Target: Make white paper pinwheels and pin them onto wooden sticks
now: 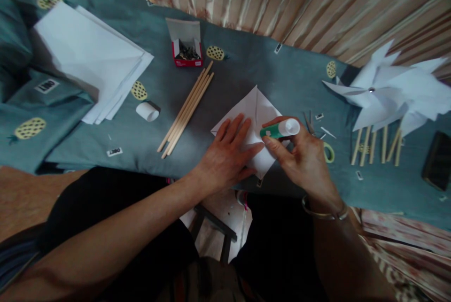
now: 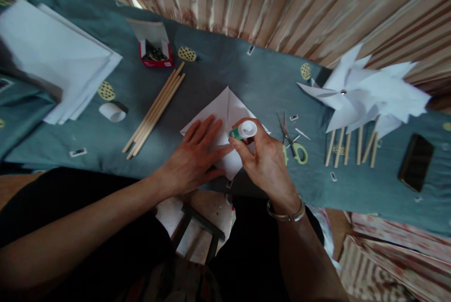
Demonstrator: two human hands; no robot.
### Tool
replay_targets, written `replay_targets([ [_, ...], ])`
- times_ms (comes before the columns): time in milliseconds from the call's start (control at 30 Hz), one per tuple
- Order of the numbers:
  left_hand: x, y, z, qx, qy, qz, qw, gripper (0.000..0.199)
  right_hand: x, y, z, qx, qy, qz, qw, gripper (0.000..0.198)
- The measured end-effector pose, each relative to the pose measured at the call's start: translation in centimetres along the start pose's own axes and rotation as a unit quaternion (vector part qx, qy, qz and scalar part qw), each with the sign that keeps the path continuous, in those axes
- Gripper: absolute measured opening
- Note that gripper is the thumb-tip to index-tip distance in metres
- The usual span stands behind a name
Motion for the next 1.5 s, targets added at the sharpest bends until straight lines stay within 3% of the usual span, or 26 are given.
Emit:
replay_targets([
  [533, -0.1, -0.1, 0.0, -0.001, 0.003, 0.000, 1.000, 0.062, 0.1, -0.5, 0.0, 0.004, -0.024, 0.012, 1.000, 0.023],
  [800, -0.1, 0.0, 0.1, -0.003, 0.006, -0.005, 1.000, 0.062, 0.5, -0.7, 0.2, 0.029, -0.014, 0.030, 0.999, 0.025],
  [1500, -0.1, -0.2, 0.3, -0.013, 0.016, 0.003, 1.000, 0.059, 1.0, -0.2, 1.0, 0.017, -0.006, 0.049, 0.999, 0.024],
])
Point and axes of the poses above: each hand's wrist, its own z-axis towards the middle knuckle, its own x-axis out of the palm, y = z × x, the point moved 7 cm from there along z, towards the middle knuckle, and after that the axes turned 13 degrees about -x, right-handed, at the moved point
